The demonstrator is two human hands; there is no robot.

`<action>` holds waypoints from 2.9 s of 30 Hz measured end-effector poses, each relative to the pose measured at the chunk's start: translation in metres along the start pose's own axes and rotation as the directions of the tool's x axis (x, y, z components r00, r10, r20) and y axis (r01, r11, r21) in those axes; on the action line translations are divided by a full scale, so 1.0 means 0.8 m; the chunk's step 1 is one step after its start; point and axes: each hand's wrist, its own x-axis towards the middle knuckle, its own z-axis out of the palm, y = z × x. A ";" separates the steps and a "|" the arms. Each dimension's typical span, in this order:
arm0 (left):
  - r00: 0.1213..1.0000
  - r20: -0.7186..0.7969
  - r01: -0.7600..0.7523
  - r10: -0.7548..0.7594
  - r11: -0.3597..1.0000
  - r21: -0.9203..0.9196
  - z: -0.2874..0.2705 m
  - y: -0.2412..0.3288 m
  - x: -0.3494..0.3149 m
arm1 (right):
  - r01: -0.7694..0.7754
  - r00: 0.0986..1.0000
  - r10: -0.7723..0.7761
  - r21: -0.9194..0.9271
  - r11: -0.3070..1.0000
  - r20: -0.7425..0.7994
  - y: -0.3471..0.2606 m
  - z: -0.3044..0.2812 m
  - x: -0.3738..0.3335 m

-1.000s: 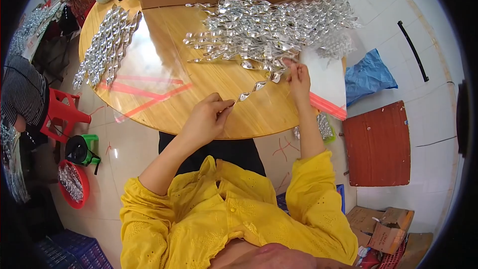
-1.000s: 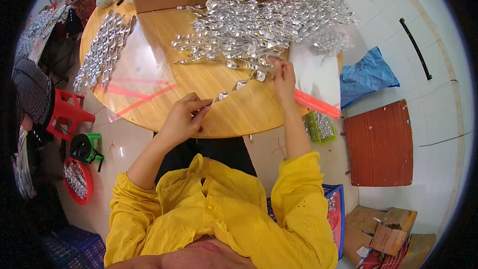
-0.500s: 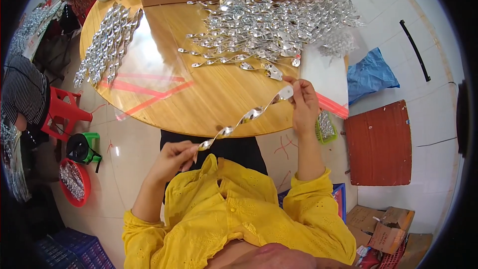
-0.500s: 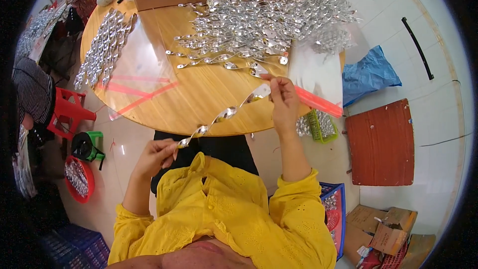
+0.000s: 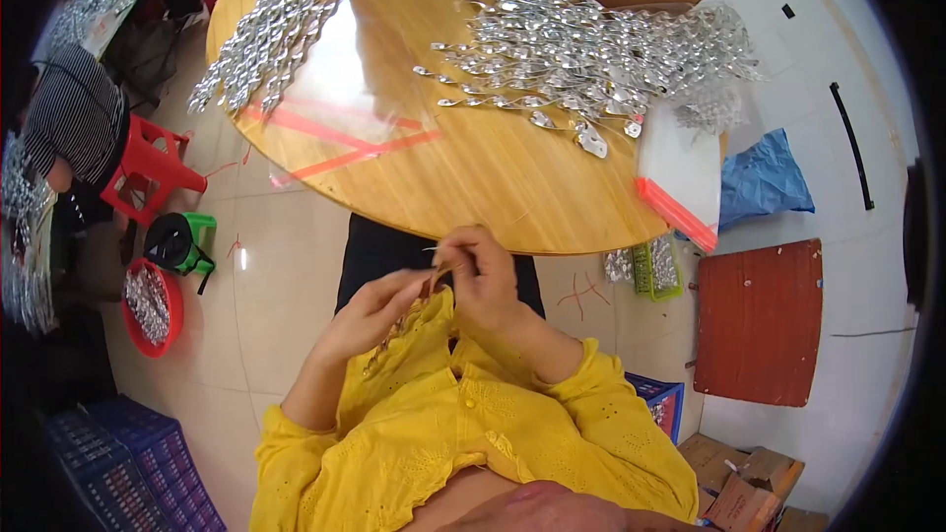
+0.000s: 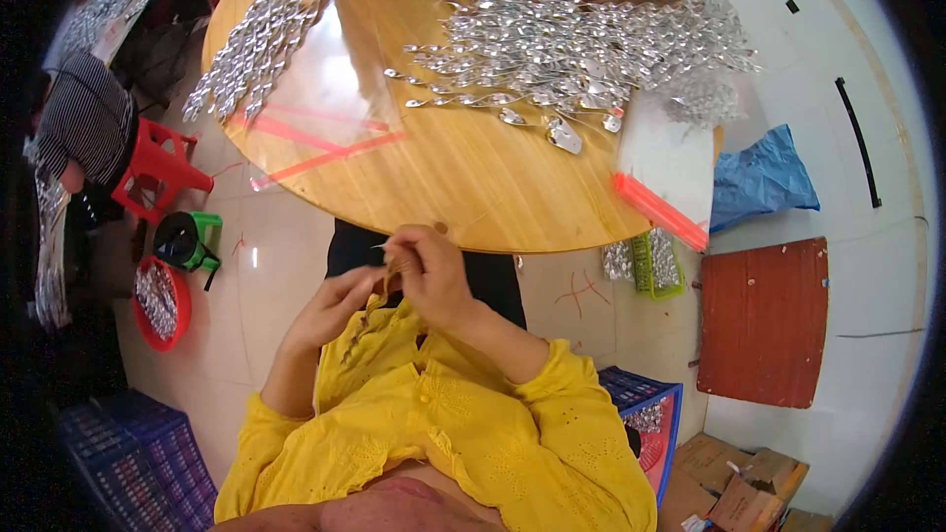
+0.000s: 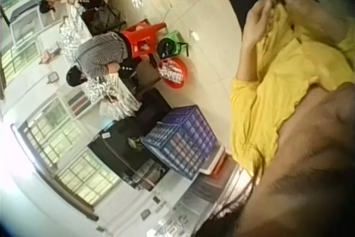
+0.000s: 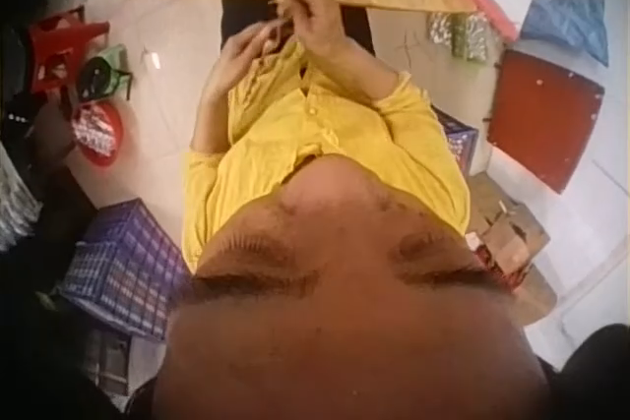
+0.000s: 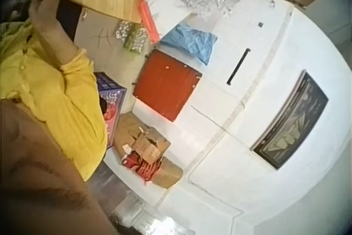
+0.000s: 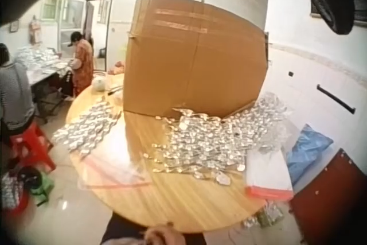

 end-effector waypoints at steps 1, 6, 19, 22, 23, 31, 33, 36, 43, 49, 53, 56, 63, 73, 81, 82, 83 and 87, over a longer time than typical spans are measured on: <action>0.997 -0.036 0.064 -0.067 0.995 -0.081 0.003 0.001 0.009 | 0.037 0.999 -0.036 -0.026 0.999 0.039 -0.003 0.009 0.001; 0.981 -0.189 -0.017 -0.041 0.955 -0.295 0.008 0.003 0.034 | 0.000 0.972 0.024 0.103 0.995 -0.235 -0.022 0.004 0.018; 0.976 -0.215 -0.107 0.021 0.912 -0.396 0.016 0.003 0.042 | 0.323 0.843 -0.494 -0.531 0.784 -0.216 -0.016 -0.015 0.014; 0.977 -0.214 -0.107 0.023 0.914 -0.390 0.017 0.002 0.043 | 0.368 0.816 -0.550 -0.572 0.733 -0.179 -0.015 -0.019 0.015; 0.978 -0.210 -0.105 0.021 0.912 -0.396 0.018 0.001 0.043 | 0.368 0.816 -0.549 -0.572 0.733 -0.179 -0.014 -0.019 0.015; 0.979 -0.204 -0.108 0.025 0.908 -0.405 0.021 0.001 0.043 | 0.384 0.816 -0.566 -0.621 0.684 -0.119 -0.014 -0.023 0.015; 0.980 -0.199 -0.108 0.028 0.910 -0.401 0.021 0.001 0.042 | 0.395 0.809 -0.579 -0.635 0.664 -0.103 -0.014 -0.022 0.015; 0.979 -0.204 -0.116 0.029 0.897 -0.426 0.022 0.001 0.043 | 0.408 0.803 -0.592 -0.661 0.630 -0.070 -0.013 -0.021 0.014; 0.976 -0.213 -0.132 0.042 0.893 -0.430 0.023 0.004 0.042 | 0.436 0.793 -0.608 -0.671 0.600 -0.028 -0.009 -0.017 0.014; 0.983 -0.181 -0.108 0.028 0.888 -0.448 0.022 0.001 0.040 | 0.405 0.868 -0.497 -0.548 0.732 -0.021 -0.010 -0.020 0.019; 0.988 -0.147 -0.102 0.052 0.926 -0.363 0.020 -0.004 0.040 | -0.025 0.993 0.019 -0.044 0.999 -0.118 0.001 -0.022 0.006; 0.986 -0.159 -0.117 0.051 0.890 -0.442 0.022 0.001 0.039 | -0.097 0.995 0.097 0.066 0.993 0.011 -0.008 -0.034 0.014; 0.977 -0.157 -0.173 0.143 0.966 -0.195 0.021 0.012 0.039 | -0.071 0.989 0.064 0.047 0.996 0.136 -0.017 -0.045 0.018; 0.984 -0.175 -0.065 -0.036 0.842 -0.536 0.028 0.014 0.046 | -0.154 0.984 0.120 0.282 0.947 0.134 -0.018 -0.041 0.019; 0.849 -0.487 -0.433 0.205 0.797 -0.421 0.009 0.019 0.068 | -0.275 0.907 0.298 -0.117 0.954 0.297 -0.014 -0.064 0.024; 0.850 -0.486 -0.459 0.204 0.741 -0.491 0.004 0.026 0.073 | -0.217 0.903 0.289 -0.244 0.945 0.318 -0.007 -0.072 0.023; 0.839 -0.480 -0.501 0.256 0.708 -0.497 -0.003 0.023 0.079 | -0.216 0.904 0.288 -0.244 0.945 0.317 -0.006 -0.080 0.025; 0.882 -0.403 -0.319 0.244 0.939 -0.130 0.001 0.028 0.102 | -0.152 0.925 0.216 -0.215 0.965 0.314 -0.017 -0.086 0.041</action>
